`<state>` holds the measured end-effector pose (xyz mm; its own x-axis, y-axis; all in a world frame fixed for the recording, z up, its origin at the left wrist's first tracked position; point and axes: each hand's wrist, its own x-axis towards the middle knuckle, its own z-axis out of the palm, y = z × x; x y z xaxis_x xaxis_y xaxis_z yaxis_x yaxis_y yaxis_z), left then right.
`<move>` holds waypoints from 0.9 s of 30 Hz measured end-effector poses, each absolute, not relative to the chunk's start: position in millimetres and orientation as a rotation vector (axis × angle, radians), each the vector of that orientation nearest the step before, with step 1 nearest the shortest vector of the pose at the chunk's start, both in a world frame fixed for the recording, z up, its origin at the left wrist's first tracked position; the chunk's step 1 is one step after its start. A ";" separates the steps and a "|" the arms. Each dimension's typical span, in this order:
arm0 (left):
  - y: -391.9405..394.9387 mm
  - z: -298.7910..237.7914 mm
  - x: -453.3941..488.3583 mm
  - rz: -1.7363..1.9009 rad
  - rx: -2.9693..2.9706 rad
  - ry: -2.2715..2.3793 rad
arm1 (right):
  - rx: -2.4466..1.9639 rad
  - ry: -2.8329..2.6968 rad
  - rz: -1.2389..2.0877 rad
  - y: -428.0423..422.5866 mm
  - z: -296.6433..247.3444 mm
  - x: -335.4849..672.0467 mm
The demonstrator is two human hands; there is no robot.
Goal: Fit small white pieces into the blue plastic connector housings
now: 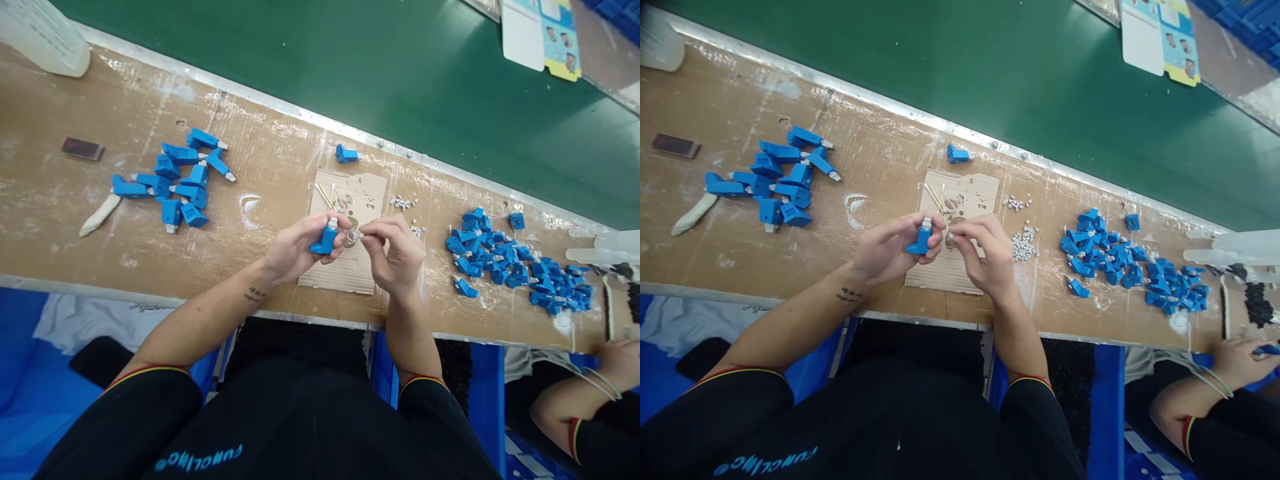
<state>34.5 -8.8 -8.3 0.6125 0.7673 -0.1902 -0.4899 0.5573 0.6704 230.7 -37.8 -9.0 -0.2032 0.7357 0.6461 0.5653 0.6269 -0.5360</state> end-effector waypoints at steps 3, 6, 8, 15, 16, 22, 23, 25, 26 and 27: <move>-5.7 -7.2 28.3 0.836 0.515 0.519 | -1.138 -1.920 0.184 -32.8 -12.7 245.9; -0.8 -7.7 23.5 0.903 0.484 0.642 | -1.166 -2.011 0.196 -27.5 -19.8 258.0; 3.0 -7.8 21.8 0.961 0.469 0.734 | -1.179 -2.083 0.231 -25.2 -25.3 262.3; 9.7 -8.9 19.7 1.126 0.511 0.897 | -1.282 -2.248 0.331 -22.9 -35.1 266.3; 9.5 -10.3 19.4 1.133 0.531 0.903 | -1.288 -2.258 0.336 -22.7 -34.9 266.7; 8.5 -20.1 19.7 1.182 0.600 0.937 | -1.299 -2.276 0.329 -22.8 -33.6 267.3; 8.6 -20.8 19.7 1.188 0.603 0.945 | -1.308 -2.279 0.321 -22.8 -33.7 267.2; 8.9 -20.4 19.3 1.186 0.605 0.960 | -1.326 -2.287 0.310 -22.7 -33.8 267.4; 9.1 -19.5 18.6 1.175 0.603 0.961 | -1.326 -2.285 0.310 -22.6 -33.6 267.7; 9.4 -18.3 17.8 1.158 0.598 0.954 | -1.313 -2.276 0.310 -22.6 -32.9 268.2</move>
